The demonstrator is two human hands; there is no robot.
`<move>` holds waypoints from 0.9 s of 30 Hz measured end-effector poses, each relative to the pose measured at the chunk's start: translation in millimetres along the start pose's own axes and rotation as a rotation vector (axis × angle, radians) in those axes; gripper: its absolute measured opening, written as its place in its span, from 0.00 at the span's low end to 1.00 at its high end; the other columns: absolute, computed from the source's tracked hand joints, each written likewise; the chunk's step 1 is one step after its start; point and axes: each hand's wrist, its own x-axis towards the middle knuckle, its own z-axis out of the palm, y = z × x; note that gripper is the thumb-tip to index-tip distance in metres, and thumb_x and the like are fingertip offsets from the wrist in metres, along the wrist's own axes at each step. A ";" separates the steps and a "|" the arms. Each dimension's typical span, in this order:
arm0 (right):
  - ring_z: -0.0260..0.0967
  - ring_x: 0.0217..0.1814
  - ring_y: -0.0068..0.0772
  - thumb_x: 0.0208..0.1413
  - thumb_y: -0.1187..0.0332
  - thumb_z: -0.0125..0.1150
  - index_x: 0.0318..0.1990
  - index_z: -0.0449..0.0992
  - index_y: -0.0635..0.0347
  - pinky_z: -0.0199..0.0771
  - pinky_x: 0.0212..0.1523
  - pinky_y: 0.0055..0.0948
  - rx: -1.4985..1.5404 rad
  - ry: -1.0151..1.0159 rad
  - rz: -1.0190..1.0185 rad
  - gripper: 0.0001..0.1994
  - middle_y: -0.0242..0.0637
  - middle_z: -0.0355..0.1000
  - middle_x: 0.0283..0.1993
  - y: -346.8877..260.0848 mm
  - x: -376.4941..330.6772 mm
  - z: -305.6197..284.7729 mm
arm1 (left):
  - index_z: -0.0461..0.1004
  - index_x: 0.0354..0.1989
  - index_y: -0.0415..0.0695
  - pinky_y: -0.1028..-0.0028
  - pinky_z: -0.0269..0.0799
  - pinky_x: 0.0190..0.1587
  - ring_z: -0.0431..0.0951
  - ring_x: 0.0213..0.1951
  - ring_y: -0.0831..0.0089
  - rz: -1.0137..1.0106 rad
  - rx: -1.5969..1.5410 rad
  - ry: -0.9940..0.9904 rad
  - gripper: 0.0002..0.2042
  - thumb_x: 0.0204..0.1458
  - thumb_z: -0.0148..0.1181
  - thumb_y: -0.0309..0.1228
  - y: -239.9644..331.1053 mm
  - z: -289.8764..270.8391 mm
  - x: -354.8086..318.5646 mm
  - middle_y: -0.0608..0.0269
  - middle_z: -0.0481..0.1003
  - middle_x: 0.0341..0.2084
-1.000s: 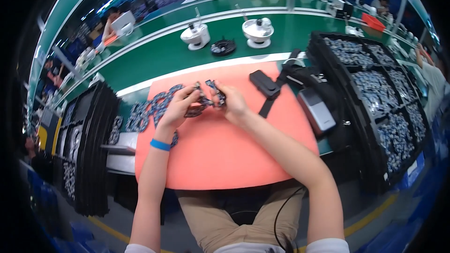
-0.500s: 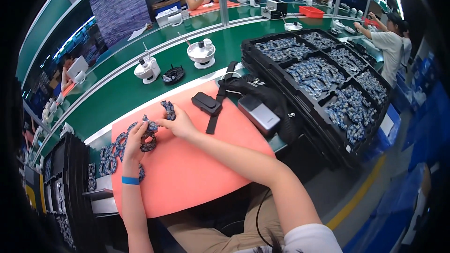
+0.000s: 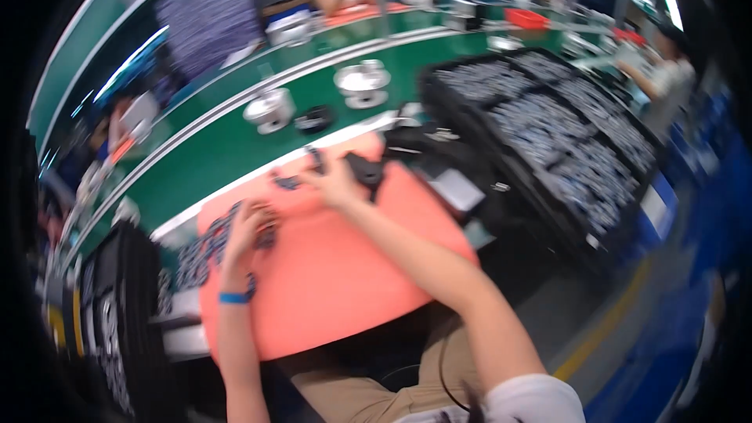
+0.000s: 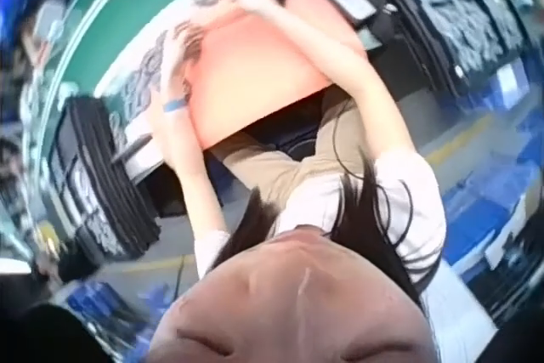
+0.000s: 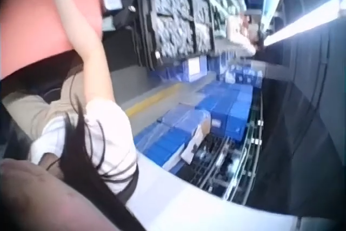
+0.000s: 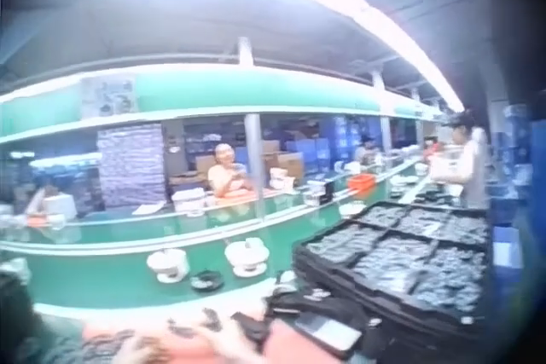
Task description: Assembling, inspecting, and organizing printed circuit board panels on a factory production line.
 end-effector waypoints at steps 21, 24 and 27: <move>0.63 0.22 0.17 0.42 0.71 0.61 0.24 0.68 0.65 0.63 0.25 0.20 0.122 -0.800 -0.330 0.09 0.30 0.68 0.20 -92.6 -85.8 343.5 | 0.64 0.37 0.37 0.67 0.66 0.34 0.71 0.32 0.61 0.202 0.311 -0.012 0.09 0.47 0.45 0.26 -14.7 16.3 10.6 0.49 0.69 0.28; 0.70 0.24 0.24 0.37 0.68 0.63 0.24 0.70 0.64 0.68 0.28 0.24 -0.029 -0.708 -0.295 0.10 0.36 0.72 0.22 -81.0 -74.5 399.1 | 0.60 0.42 0.38 0.66 0.66 0.31 0.71 0.30 0.60 0.141 0.367 -0.050 0.12 0.47 0.45 0.25 0.3 27.1 14.3 0.48 0.69 0.30; 0.71 0.27 0.29 0.35 0.67 0.63 0.22 0.70 0.63 0.69 0.32 0.27 -0.125 -0.665 -0.224 0.11 0.37 0.72 0.23 -71.3 -84.5 442.4 | 0.54 0.45 0.39 0.66 0.65 0.23 0.70 0.24 0.61 0.064 0.355 -0.018 0.15 0.47 0.43 0.24 20.5 21.0 -4.4 0.48 0.67 0.28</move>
